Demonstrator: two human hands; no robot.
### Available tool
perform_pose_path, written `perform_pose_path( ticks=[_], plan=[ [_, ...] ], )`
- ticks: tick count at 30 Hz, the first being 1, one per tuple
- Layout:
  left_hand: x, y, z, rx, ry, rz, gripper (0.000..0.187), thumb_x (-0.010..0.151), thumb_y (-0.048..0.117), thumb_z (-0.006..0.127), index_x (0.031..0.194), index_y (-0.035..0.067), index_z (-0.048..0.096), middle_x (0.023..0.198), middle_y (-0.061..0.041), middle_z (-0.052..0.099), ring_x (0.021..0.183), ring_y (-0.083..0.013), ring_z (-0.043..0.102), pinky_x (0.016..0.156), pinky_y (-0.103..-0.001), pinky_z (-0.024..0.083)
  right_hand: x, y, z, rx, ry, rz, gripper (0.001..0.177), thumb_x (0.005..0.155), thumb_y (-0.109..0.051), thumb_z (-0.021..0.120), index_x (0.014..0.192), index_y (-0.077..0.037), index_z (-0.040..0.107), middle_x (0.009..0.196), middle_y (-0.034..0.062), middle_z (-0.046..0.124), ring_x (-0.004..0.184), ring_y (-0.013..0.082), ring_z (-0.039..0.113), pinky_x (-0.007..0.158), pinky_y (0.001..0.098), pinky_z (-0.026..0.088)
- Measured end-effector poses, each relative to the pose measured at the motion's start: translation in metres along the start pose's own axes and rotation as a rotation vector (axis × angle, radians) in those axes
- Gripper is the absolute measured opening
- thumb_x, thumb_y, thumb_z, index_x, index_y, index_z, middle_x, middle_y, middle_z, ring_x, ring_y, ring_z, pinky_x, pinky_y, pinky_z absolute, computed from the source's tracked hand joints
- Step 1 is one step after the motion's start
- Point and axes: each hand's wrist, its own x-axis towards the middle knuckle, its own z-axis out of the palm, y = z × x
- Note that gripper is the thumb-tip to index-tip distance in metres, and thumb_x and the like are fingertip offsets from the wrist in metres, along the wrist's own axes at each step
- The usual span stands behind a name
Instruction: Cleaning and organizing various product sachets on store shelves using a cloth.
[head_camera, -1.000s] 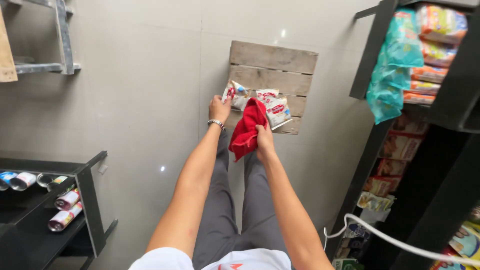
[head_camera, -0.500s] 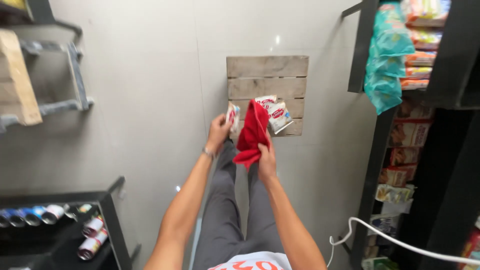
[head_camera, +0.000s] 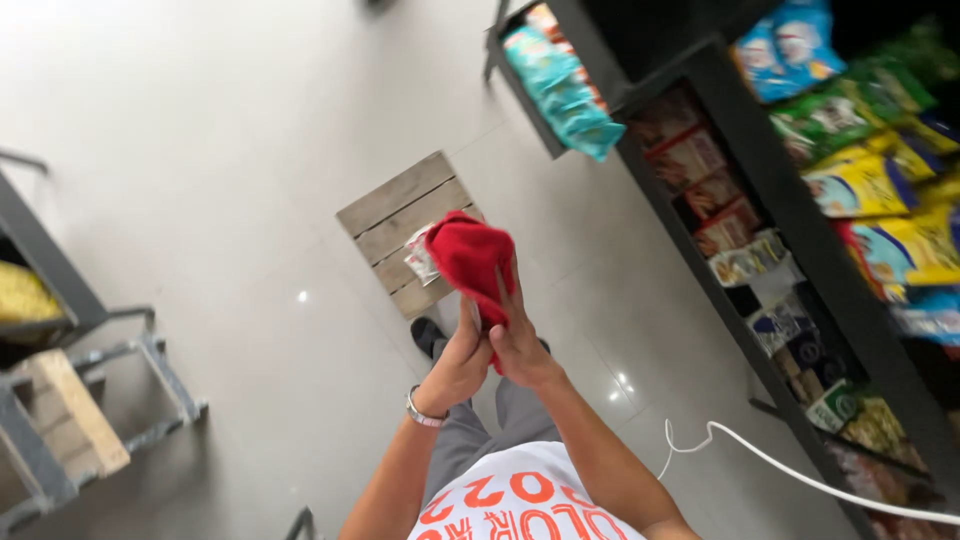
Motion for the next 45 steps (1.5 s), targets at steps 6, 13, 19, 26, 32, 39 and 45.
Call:
perform_pose_path(
  ticks=[6, 13, 19, 26, 32, 39, 45],
  plan=[
    [0.021, 0.078, 0.116, 0.084, -0.191, 0.118, 0.094, 0.084, -0.011, 0.039, 0.165, 0.004, -0.006, 0.174, -0.017, 0.007, 0.155, -0.0314, 0.018, 0.121, -0.037, 0.024, -0.037, -0.089, -0.102, -0.010, 0.217, -0.156, 0.111, 0.095, -0.088, 0.012, 0.169, -0.006, 0.012, 0.176, 0.0233, -0.013, 0.165, 0.0409, -0.006, 0.133, 0.0538, 0.008],
    [0.020, 0.028, 0.253, 0.184, -0.562, 0.104, 0.080, 0.095, -0.008, 0.049, 0.168, 0.003, 0.016, 0.165, -0.019, 0.035, 0.148, -0.0271, 0.035, 0.121, -0.035, 0.032, -0.182, -0.084, -0.208, -0.488, 0.434, -0.123, 0.107, 0.095, -0.084, 0.003, 0.166, -0.006, 0.019, 0.175, 0.0227, 0.007, 0.165, 0.0438, -0.002, 0.132, 0.0593, -0.003],
    [0.013, 0.048, 0.333, 0.059, -0.812, 0.154, 0.081, 0.099, -0.007, 0.042, 0.168, 0.005, 0.001, 0.165, -0.011, 0.034, 0.144, -0.0206, 0.044, 0.116, -0.030, 0.037, -0.226, -0.137, -0.296, -0.391, 0.621, -0.152, 0.083, 0.111, -0.065, 0.014, 0.153, -0.004, 0.052, 0.168, 0.0166, 0.041, 0.166, 0.0389, 0.023, 0.137, 0.0525, 0.017],
    [0.038, 0.053, 0.379, -0.409, -0.983, -0.281, 0.087, 0.094, -0.010, 0.038, 0.171, 0.012, 0.003, 0.155, -0.009, 0.039, 0.126, -0.0178, 0.047, 0.109, -0.036, 0.042, -0.272, -0.086, -0.304, -0.107, 1.034, -0.126, 0.058, 0.115, -0.038, 0.041, 0.156, 0.003, 0.042, 0.161, 0.0222, 0.043, 0.150, 0.0321, 0.043, 0.126, 0.0431, 0.031],
    [0.073, 0.066, 0.408, -0.662, -1.009, -0.554, 0.074, 0.092, -0.004, 0.043, 0.160, 0.006, 0.017, 0.153, -0.013, 0.044, 0.137, -0.0231, 0.055, 0.115, -0.042, 0.048, -0.296, -0.046, -0.298, 0.937, 1.370, -0.193, 0.054, 0.107, -0.030, 0.047, 0.150, 0.002, 0.043, 0.143, 0.0192, 0.057, 0.128, 0.0297, 0.058, 0.107, 0.0440, 0.048],
    [0.108, 0.113, 0.434, 0.322, -0.975, 0.005, 0.046, 0.104, 0.018, 0.065, 0.144, -0.003, 0.055, 0.135, -0.019, 0.066, 0.116, -0.0211, 0.068, 0.096, -0.040, 0.058, -0.276, -0.093, -0.292, 0.638, 1.451, -0.094, 0.049, 0.095, -0.007, 0.069, 0.140, 0.001, 0.050, 0.130, 0.0141, 0.065, 0.112, 0.0230, 0.067, 0.092, 0.0382, 0.058],
    [0.108, 0.128, 0.446, 0.430, -0.782, 0.653, 0.057, 0.104, 0.022, 0.062, 0.152, -0.002, 0.040, 0.147, -0.023, 0.051, 0.137, -0.0330, 0.050, 0.116, -0.043, 0.041, -0.256, -0.096, -0.281, 0.115, 1.764, 0.088, 0.053, 0.100, -0.022, 0.070, 0.141, 0.009, 0.057, 0.133, 0.0220, 0.067, 0.116, 0.0260, 0.066, 0.098, 0.0396, 0.056]
  ],
)
